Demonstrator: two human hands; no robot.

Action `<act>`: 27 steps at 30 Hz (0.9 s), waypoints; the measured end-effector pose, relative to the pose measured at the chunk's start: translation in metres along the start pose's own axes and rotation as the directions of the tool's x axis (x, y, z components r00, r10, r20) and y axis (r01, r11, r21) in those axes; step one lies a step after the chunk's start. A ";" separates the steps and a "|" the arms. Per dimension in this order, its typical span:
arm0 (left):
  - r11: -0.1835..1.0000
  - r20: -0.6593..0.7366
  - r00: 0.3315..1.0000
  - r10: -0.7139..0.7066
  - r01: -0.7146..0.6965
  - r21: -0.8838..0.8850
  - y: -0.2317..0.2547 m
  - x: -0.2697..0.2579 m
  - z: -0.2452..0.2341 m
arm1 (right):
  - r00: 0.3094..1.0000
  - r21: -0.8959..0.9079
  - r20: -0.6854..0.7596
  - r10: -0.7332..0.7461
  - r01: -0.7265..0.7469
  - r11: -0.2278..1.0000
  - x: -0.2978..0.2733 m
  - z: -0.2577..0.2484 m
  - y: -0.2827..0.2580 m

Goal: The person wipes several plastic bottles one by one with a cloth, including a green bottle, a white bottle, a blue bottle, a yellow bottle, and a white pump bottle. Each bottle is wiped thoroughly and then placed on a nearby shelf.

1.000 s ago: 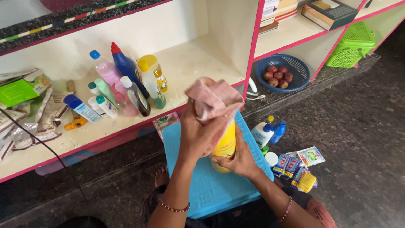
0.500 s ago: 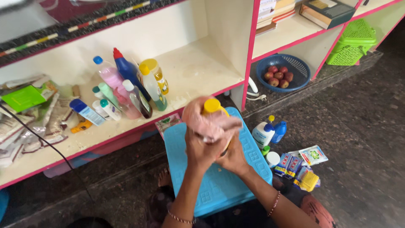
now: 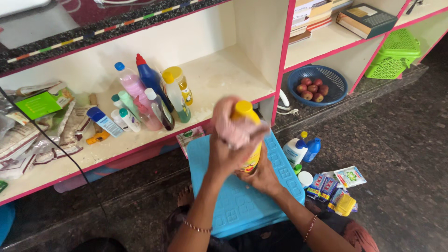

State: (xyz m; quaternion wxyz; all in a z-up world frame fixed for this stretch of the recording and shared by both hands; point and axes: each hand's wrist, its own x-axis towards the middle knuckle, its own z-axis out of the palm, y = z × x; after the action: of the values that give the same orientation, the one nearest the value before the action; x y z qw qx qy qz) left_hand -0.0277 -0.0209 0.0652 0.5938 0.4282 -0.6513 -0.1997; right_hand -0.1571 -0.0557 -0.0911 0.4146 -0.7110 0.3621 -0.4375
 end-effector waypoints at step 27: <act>0.976 -0.104 0.992 0.076 -0.053 0.213 0.025 0.035 0.005 | 0.990 -0.126 -0.054 -0.129 0.121 0.985 -0.007 0.011 -0.013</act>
State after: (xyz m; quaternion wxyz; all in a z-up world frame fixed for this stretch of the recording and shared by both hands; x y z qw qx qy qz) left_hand -0.0374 -0.0363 0.1048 0.5870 0.4776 -0.6481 -0.0860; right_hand -0.1476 -0.0411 -0.0850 0.3307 -0.7426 0.3556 -0.4613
